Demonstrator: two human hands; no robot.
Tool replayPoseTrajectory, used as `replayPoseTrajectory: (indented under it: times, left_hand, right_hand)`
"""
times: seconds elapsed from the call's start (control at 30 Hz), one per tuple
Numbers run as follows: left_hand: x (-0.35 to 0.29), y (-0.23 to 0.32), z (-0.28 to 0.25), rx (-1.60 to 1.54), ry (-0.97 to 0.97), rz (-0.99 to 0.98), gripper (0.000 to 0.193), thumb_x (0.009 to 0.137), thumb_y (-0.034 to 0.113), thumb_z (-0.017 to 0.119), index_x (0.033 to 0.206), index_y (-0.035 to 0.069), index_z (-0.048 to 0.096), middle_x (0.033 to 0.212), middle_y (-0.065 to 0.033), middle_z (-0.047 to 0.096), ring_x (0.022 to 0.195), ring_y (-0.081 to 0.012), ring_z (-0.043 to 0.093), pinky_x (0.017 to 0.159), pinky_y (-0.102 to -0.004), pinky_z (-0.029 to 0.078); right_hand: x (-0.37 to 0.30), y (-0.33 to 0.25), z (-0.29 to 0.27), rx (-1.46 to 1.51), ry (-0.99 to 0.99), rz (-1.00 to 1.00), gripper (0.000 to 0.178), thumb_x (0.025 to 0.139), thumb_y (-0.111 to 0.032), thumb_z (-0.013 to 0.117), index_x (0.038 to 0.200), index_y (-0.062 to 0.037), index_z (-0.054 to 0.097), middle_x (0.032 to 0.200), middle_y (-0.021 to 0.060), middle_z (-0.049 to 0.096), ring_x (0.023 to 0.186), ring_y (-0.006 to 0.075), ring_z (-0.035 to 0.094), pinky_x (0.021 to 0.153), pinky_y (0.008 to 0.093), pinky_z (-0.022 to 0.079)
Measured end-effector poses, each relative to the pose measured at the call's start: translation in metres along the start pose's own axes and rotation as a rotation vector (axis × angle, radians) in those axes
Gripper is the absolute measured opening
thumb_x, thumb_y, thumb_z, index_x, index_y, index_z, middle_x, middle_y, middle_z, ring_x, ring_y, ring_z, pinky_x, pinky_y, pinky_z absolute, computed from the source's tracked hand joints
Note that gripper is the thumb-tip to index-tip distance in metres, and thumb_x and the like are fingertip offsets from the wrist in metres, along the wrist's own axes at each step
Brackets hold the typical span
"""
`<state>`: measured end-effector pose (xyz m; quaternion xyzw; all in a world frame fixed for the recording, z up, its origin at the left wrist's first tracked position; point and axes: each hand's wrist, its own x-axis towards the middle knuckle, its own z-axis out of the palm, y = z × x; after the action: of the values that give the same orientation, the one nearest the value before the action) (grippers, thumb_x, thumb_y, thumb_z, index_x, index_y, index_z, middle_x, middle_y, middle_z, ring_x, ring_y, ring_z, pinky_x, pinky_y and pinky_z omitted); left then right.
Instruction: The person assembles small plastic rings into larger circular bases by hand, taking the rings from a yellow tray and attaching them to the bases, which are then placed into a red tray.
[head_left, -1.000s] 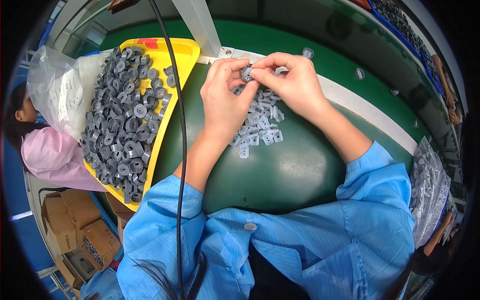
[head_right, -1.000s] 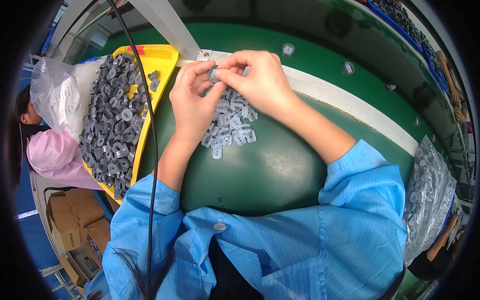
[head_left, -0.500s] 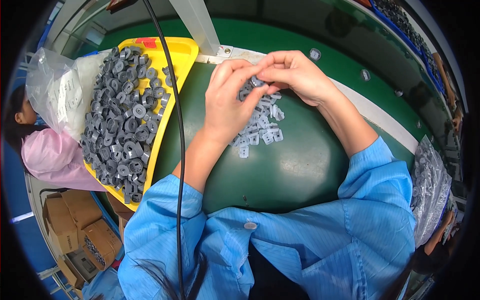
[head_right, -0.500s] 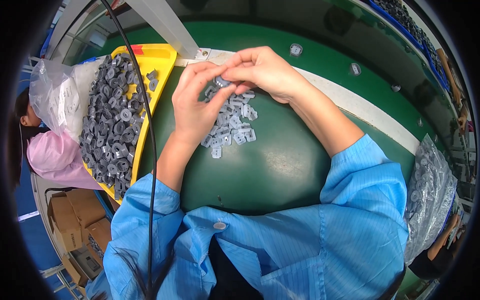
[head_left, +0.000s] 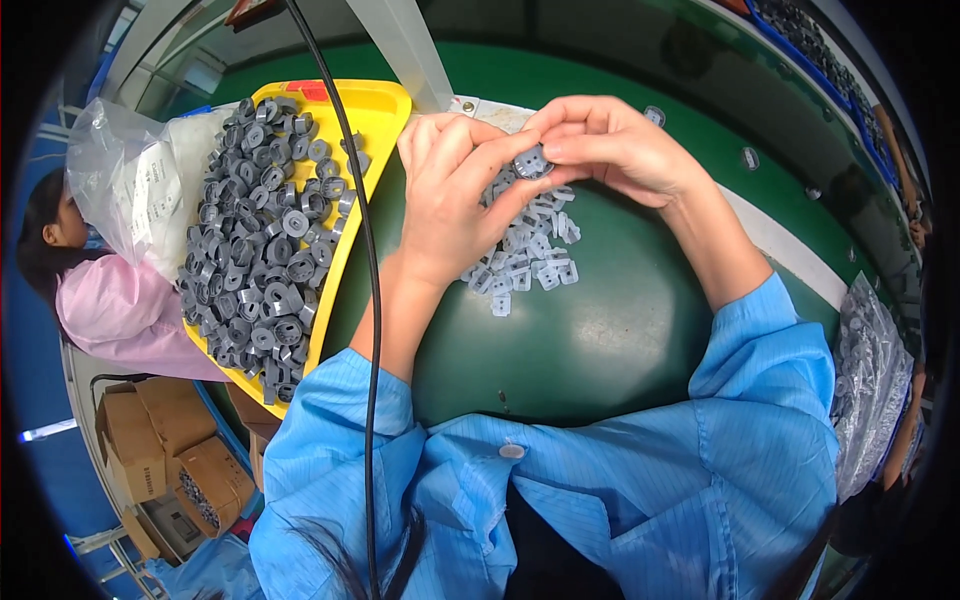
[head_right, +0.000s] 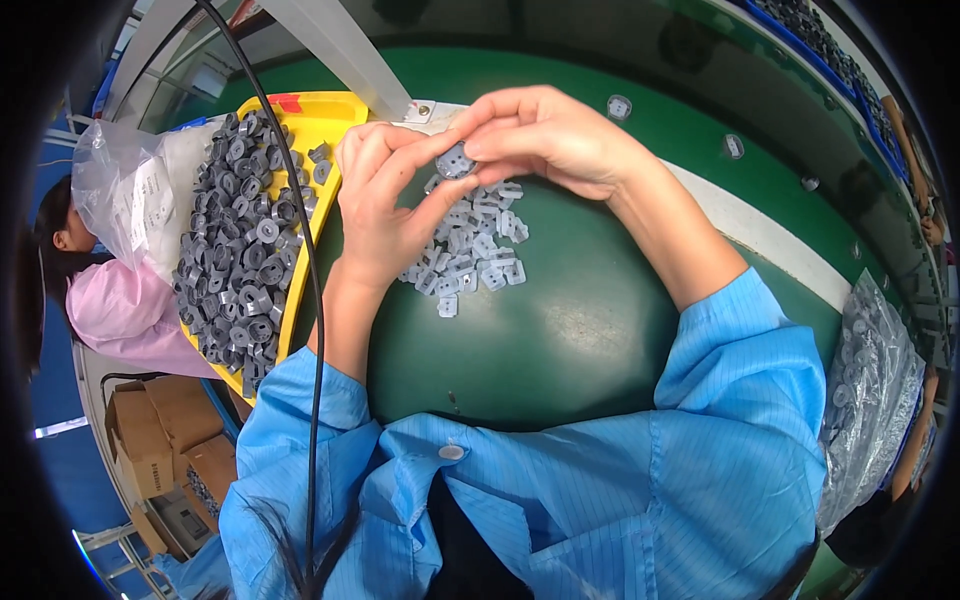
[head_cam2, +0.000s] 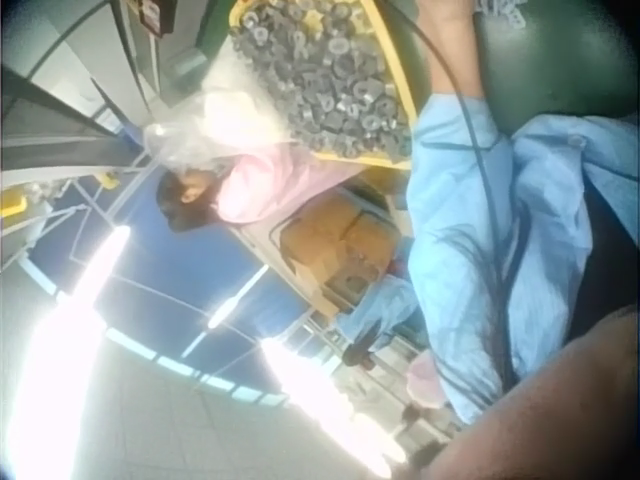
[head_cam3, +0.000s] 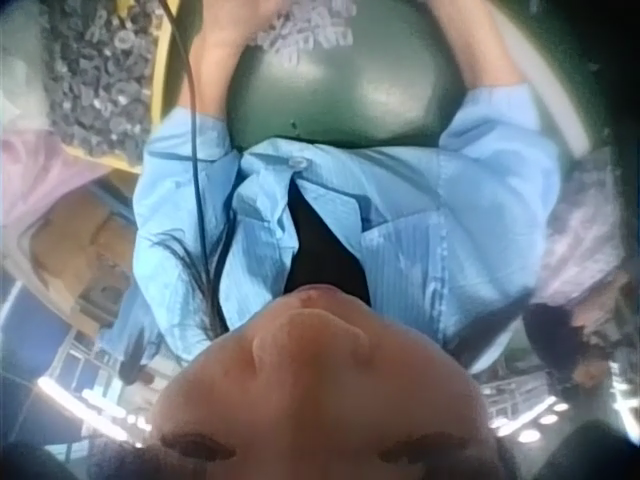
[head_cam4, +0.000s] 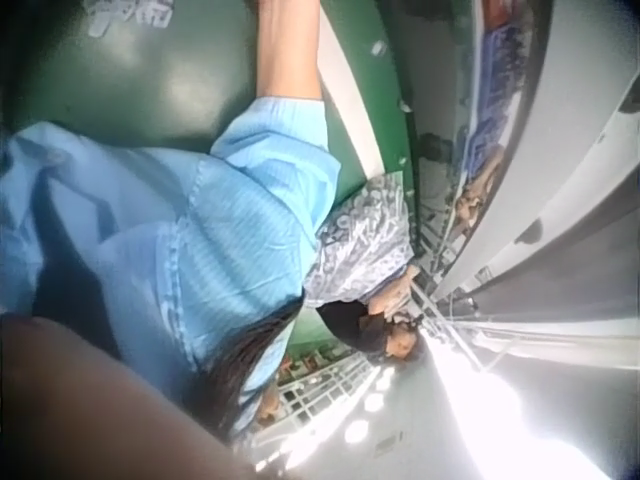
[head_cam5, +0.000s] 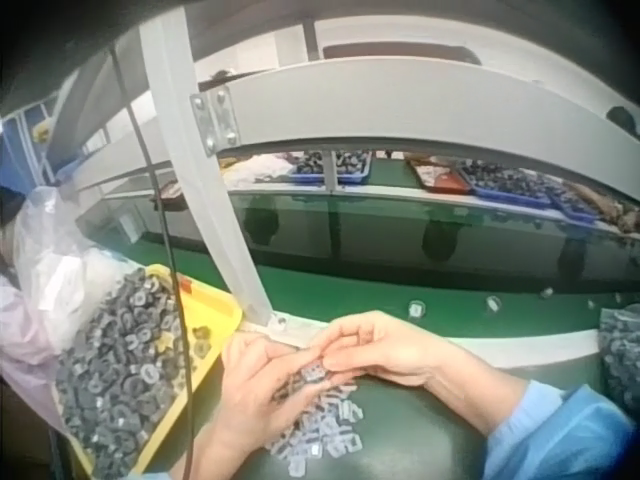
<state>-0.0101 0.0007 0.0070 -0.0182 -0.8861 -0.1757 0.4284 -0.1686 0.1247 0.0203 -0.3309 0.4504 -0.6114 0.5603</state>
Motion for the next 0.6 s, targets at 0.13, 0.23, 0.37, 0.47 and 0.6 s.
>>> replayPoseTrajectory:
  times: [0.13, 0.23, 0.37, 0.47, 0.6]
  left_hand:
    - [-0.003, 0.005, 0.010, -0.084, 0.091, -0.001, 0.037, 0.063, 0.019, 0.080, 0.098, 0.014, 0.068, 0.084, 0.0013, 0.055, 0.085, -0.0212, 0.049, 0.081, -0.0359, 0.033]
    - [-0.005, 0.015, 0.013, -0.093, 0.100, 0.006, 0.038, 0.064, 0.017, 0.080, 0.100, 0.012, 0.067, 0.087, -0.0003, 0.057, 0.086, -0.0206, 0.051, 0.081, -0.0342, 0.036]
    - [0.007, 0.017, -0.006, -0.031, -0.010, -0.057, 0.040, 0.068, 0.016, 0.077, 0.105, 0.009, 0.063, 0.096, -0.0061, 0.058, 0.092, -0.0245, 0.054, 0.084, -0.0363, 0.040]
    - [0.015, -0.019, -0.041, 0.300, -0.127, -0.226, 0.034, 0.075, 0.016, 0.071, 0.104, 0.003, 0.060, 0.101, -0.0164, 0.058, 0.093, -0.0349, 0.059, 0.081, -0.0428, 0.049]
    - [0.010, -0.073, -0.083, 0.640, -0.427, -0.718, 0.047, 0.080, 0.032, 0.067, 0.113, 0.000, 0.060, 0.110, -0.0243, 0.058, 0.100, -0.0388, 0.060, 0.085, -0.0436, 0.049]
  right_hand:
    - [0.003, 0.009, 0.001, 0.112, -0.147, -0.044, 0.015, 0.081, -0.002, 0.061, 0.096, -0.0017, 0.058, 0.090, 0.0046, 0.063, 0.077, 0.0086, 0.060, 0.070, 0.0221, 0.051]
    - [0.003, 0.007, -0.002, 0.215, -0.276, 0.000, 0.015, 0.078, -0.001, 0.059, 0.092, -0.0036, 0.055, 0.086, 0.0025, 0.061, 0.072, 0.0073, 0.056, 0.066, 0.0209, 0.047]
    - [0.002, 0.003, -0.010, 0.143, -0.144, -0.027, 0.019, 0.077, -0.003, 0.060, 0.096, -0.0042, 0.057, 0.086, 0.0013, 0.060, 0.073, 0.0061, 0.055, 0.066, 0.0201, 0.046]
    - [0.008, -0.003, -0.049, -0.372, 0.479, -0.150, 0.022, 0.078, -0.010, 0.064, 0.099, -0.0044, 0.060, 0.093, 0.0032, 0.062, 0.079, 0.0098, 0.058, 0.073, 0.0256, 0.048]
    - [0.013, 0.010, -0.079, -0.985, 0.809, -0.255, 0.028, 0.079, -0.012, 0.065, 0.105, -0.0043, 0.061, 0.096, 0.0051, 0.062, 0.083, 0.0121, 0.058, 0.078, 0.0277, 0.048]
